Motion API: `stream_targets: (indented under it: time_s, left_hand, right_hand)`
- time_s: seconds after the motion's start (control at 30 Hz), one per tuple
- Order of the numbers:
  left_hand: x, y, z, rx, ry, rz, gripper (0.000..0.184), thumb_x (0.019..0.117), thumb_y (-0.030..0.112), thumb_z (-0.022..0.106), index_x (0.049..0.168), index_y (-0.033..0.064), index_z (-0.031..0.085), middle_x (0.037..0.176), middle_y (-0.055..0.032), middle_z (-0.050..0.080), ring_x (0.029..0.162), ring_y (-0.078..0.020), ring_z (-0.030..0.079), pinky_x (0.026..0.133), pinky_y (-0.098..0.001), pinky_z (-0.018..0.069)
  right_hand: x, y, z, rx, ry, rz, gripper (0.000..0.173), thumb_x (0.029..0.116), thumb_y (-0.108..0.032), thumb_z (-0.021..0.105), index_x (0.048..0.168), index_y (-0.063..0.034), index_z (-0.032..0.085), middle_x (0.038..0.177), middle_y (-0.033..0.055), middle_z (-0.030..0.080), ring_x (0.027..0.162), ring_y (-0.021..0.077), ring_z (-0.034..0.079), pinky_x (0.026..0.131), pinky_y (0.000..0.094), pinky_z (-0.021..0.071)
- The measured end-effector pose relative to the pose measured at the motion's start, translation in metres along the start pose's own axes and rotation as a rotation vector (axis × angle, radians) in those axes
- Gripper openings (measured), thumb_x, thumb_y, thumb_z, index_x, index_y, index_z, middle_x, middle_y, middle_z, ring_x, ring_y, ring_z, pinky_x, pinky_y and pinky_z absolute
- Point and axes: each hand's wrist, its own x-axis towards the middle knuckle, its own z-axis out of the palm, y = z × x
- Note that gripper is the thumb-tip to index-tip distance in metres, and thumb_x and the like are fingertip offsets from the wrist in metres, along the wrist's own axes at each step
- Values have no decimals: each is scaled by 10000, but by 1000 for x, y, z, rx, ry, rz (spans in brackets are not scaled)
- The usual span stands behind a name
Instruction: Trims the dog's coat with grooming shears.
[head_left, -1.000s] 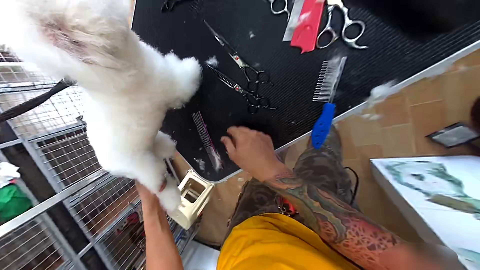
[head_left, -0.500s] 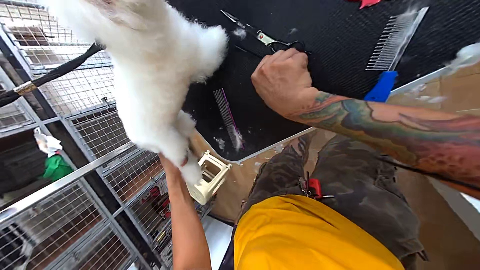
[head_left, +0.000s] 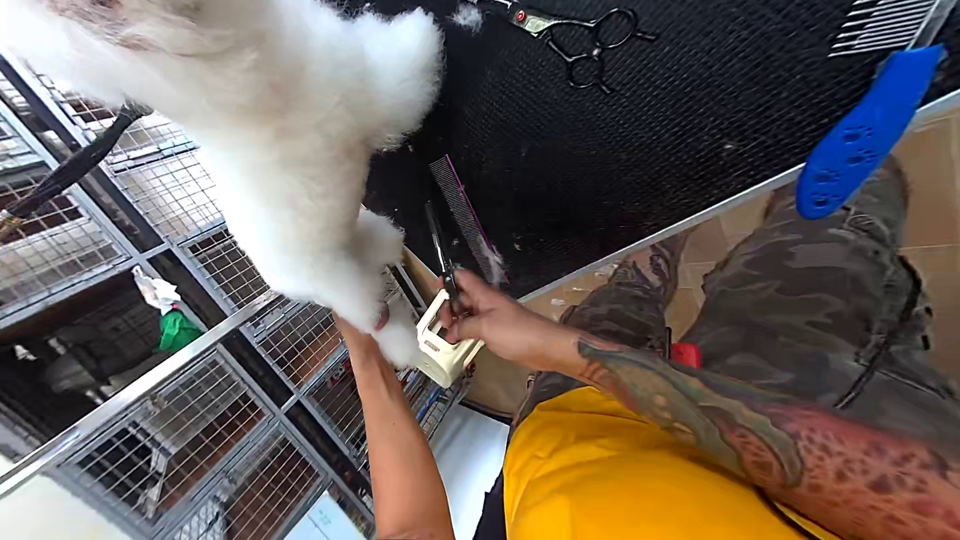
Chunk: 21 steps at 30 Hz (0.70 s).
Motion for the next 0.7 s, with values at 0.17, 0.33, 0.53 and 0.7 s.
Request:
stream_targets:
  time_s: [0.17,0.33,0.53,0.7]
  left_hand:
    - [-2,-3,0,34,-1,33,456,1074,196,144,854,86,528,550,29,513,442,-53,483,431,-222,454]
    - [-14,2,9,102,65,55,450,1091,214,141,909,82,531,606,38,561,500,-25,531,479,-203,492]
    - [-15,2,11,99,84,61,452,1080,185,113,922,72,521,596,29,568,486,-39,541,465,-206,495]
    - [-15,0,8,64,93,53,410,1093,196,165,927,86,524,602,26,543,485,-39,511,457,-210,471]
  right_hand:
    - [-1,12,10,53,-275,-14,578,876,35,712,1388,-43,454,1107,122,703,905,241,750,832,409,653]
    - [6,8,12,-25,-365,-95,388,933,-315,714,1192,-60,578,895,76,719,767,203,742,708,380,651]
    - [18,0,13,1,-384,-4,361,859,-13,747,1189,-29,601,894,111,727,730,232,741,678,385,652]
    - [18,8,7,143,-414,-6,254,928,-91,656,1157,-31,563,917,136,726,763,270,752,701,423,661]
